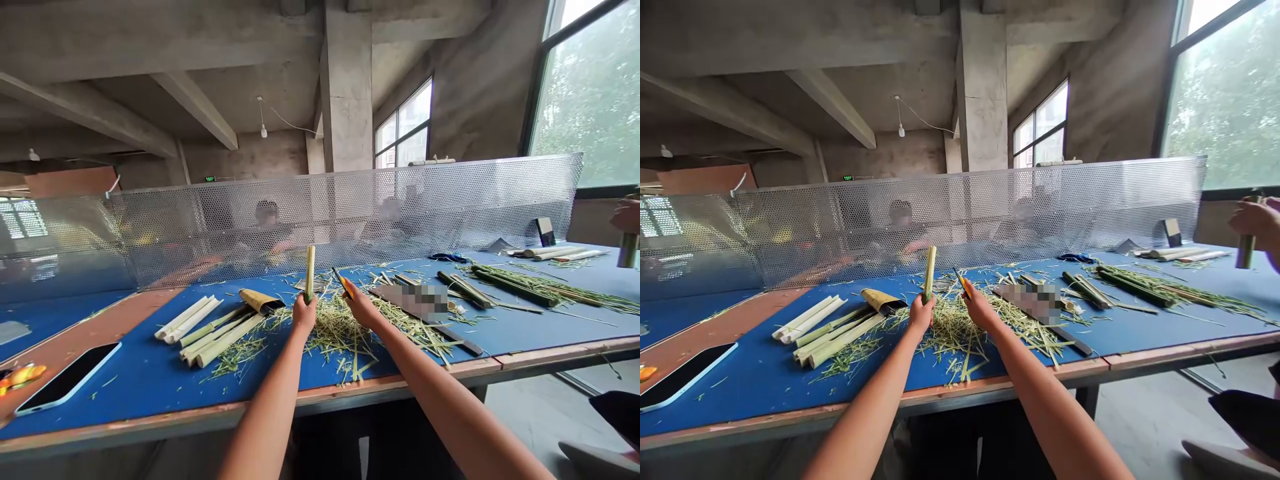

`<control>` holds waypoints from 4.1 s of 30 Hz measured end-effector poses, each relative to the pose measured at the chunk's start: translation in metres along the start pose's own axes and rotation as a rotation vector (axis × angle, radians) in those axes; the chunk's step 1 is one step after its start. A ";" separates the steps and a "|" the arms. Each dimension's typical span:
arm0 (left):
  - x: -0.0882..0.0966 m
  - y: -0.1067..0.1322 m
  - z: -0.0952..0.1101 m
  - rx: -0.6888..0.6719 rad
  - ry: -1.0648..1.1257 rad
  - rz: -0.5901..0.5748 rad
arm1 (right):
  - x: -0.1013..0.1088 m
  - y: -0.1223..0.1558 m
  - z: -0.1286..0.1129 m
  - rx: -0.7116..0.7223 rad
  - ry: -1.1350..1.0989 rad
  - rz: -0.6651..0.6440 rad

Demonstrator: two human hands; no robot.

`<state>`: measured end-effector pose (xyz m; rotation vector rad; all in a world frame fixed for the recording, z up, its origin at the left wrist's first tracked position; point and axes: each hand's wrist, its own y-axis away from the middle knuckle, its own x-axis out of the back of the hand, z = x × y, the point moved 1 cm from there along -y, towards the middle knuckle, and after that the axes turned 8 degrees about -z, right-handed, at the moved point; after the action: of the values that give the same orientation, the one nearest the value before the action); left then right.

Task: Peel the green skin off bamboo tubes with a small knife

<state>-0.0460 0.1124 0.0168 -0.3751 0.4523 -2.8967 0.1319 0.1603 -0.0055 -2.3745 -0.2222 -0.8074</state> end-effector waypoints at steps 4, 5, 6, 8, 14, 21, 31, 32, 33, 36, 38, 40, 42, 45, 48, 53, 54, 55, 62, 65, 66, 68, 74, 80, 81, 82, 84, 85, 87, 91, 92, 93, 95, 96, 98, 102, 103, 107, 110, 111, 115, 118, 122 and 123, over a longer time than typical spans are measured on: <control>0.000 -0.002 -0.004 -0.001 0.025 0.004 | 0.003 0.004 -0.010 0.009 0.057 0.039; 0.000 -0.003 -0.006 -0.002 0.021 0.004 | 0.005 0.005 -0.012 0.012 0.057 0.044; 0.000 -0.004 -0.007 -0.007 0.013 0.003 | 0.006 0.006 -0.015 0.013 0.047 0.035; -0.002 -0.007 -0.011 -0.031 -0.013 -0.003 | 0.008 0.009 -0.019 0.005 0.036 -0.002; -0.004 -0.008 -0.013 -0.049 -0.024 -0.036 | 0.012 0.014 -0.028 0.015 0.155 -0.012; -0.006 0.000 -0.004 -0.060 0.027 -0.161 | 0.010 0.018 -0.036 0.056 0.325 -0.151; -0.002 0.008 0.007 -0.252 -0.325 -0.138 | 0.013 0.018 -0.037 0.049 0.587 -0.135; -0.001 0.008 0.007 -0.256 -0.331 -0.136 | 0.013 0.018 -0.037 0.047 0.601 -0.136; -0.001 0.008 0.006 -0.262 -0.331 -0.134 | 0.012 0.018 -0.037 0.040 0.616 -0.134; -0.002 0.008 0.007 -0.280 -0.316 -0.127 | 0.011 0.018 -0.038 0.010 0.660 -0.116; -0.002 0.007 0.008 -0.278 -0.328 -0.109 | 0.010 0.019 -0.040 -0.002 0.682 -0.107; -0.001 0.008 0.010 -0.253 -0.359 -0.078 | 0.011 0.019 -0.042 -0.008 0.696 -0.100; 0.001 0.008 0.012 -0.221 -0.399 -0.044 | 0.011 0.019 -0.044 -0.019 0.701 -0.091; 0.002 0.010 0.015 -0.173 -0.471 -0.022 | 0.012 0.019 -0.046 -0.022 0.703 -0.091; 0.002 0.011 0.019 -0.136 -0.534 -0.008 | 0.011 0.017 -0.047 -0.039 0.702 -0.099; -0.003 0.015 0.027 -0.083 -0.674 0.076 | 0.014 0.012 -0.045 -0.076 0.648 -0.080; -0.003 0.015 0.028 -0.081 -0.695 0.075 | 0.017 0.011 -0.044 -0.115 0.627 -0.057; -0.004 0.016 0.027 -0.081 -0.709 0.065 | 0.019 0.010 -0.042 -0.160 0.608 -0.028; -0.004 0.011 0.015 -0.084 -0.642 -0.039 | 0.026 0.009 -0.036 -0.298 0.595 0.065; -0.007 0.010 0.013 -0.075 -0.608 -0.038 | 0.021 0.009 -0.038 -0.309 0.616 0.094; -0.009 0.010 0.013 -0.073 -0.599 -0.045 | 0.020 0.009 -0.037 -0.306 0.617 0.110; -0.012 0.011 0.014 -0.072 -0.600 -0.061 | 0.020 0.008 -0.034 -0.312 0.599 0.143; -0.006 0.015 0.015 -0.078 -0.678 -0.108 | 0.047 0.013 -0.002 -0.572 0.279 0.385; 0.005 0.012 0.013 -0.030 -0.672 -0.040 | 0.051 0.015 0.007 -0.468 0.213 0.463; 0.004 0.011 0.012 -0.039 -0.648 -0.020 | 0.047 0.014 0.004 -0.408 0.209 0.434; 0.003 0.010 0.011 -0.052 -0.614 -0.001 | 0.041 0.013 0.000 -0.341 0.201 0.393; 0.001 0.007 0.008 -0.081 -0.535 0.005 | 0.031 0.012 -0.008 -0.203 0.177 0.283; -0.001 0.006 0.006 -0.096 -0.492 -0.015 | 0.027 0.012 -0.011 -0.146 0.162 0.221; -0.004 0.005 0.003 -0.116 -0.399 -0.086 | 0.021 0.013 -0.018 -0.055 0.125 0.114; -0.009 0.003 -0.003 -0.107 -0.256 -0.193 | 0.017 0.016 -0.025 0.029 0.085 -0.030; -0.010 0.002 -0.003 -0.108 -0.244 -0.201 | 0.017 0.017 -0.026 0.039 0.100 -0.068; -0.011 0.002 -0.004 -0.113 -0.234 -0.206 | 0.016 0.017 -0.026 0.047 0.124 -0.102; -0.013 0.002 -0.004 -0.125 -0.208 -0.214 | 0.015 0.017 -0.026 0.059 0.187 -0.147; -0.013 0.002 -0.004 -0.130 -0.192 -0.219 | 0.015 0.017 -0.027 0.061 0.220 -0.155; -0.013 0.003 -0.003 -0.146 -0.166 -0.227 | 0.015 0.018 -0.028 0.064 0.289 -0.157; -0.012 0.004 -0.002 -0.171 -0.186 -0.192 | 0.013 0.019 -0.032 0.049 0.460 -0.159; -0.011 0.004 -0.002 -0.165 -0.203 -0.176 | 0.012 0.019 -0.034 0.032 0.503 -0.153; -0.009 0.000 0.000 -0.145 -0.259 -0.138 | 0.010 0.019 -0.040 -0.024 0.619 -0.123; -0.007 -0.001 0.001 -0.140 -0.302 -0.135 | 0.010 0.019 -0.043 -0.052 0.656 -0.126; -0.007 -0.001 0.001 -0.135 -0.324 -0.133 | 0.011 0.019 -0.044 -0.059 0.664 -0.131; -0.008 0.000 0.002 -0.105 -0.373 -0.046 | 0.010 0.017 -0.047 -0.094 0.637 -0.112; -0.011 -0.001 0.002 -0.091 -0.322 -0.019 | 0.011 0.014 -0.045 -0.152 0.584 -0.033; -0.015 0.001 0.004 -0.051 -0.225 -0.140 | 0.015 0.014 -0.038 -0.176 0.580 0.031; -0.015 0.003 0.005 -0.041 -0.197 -0.161 | 0.016 0.015 -0.036 -0.171 0.578 0.039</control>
<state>-0.0300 0.1115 0.0173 -0.7273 0.4697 -2.9658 0.1315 0.1261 0.0196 -2.1744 0.1364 -1.4945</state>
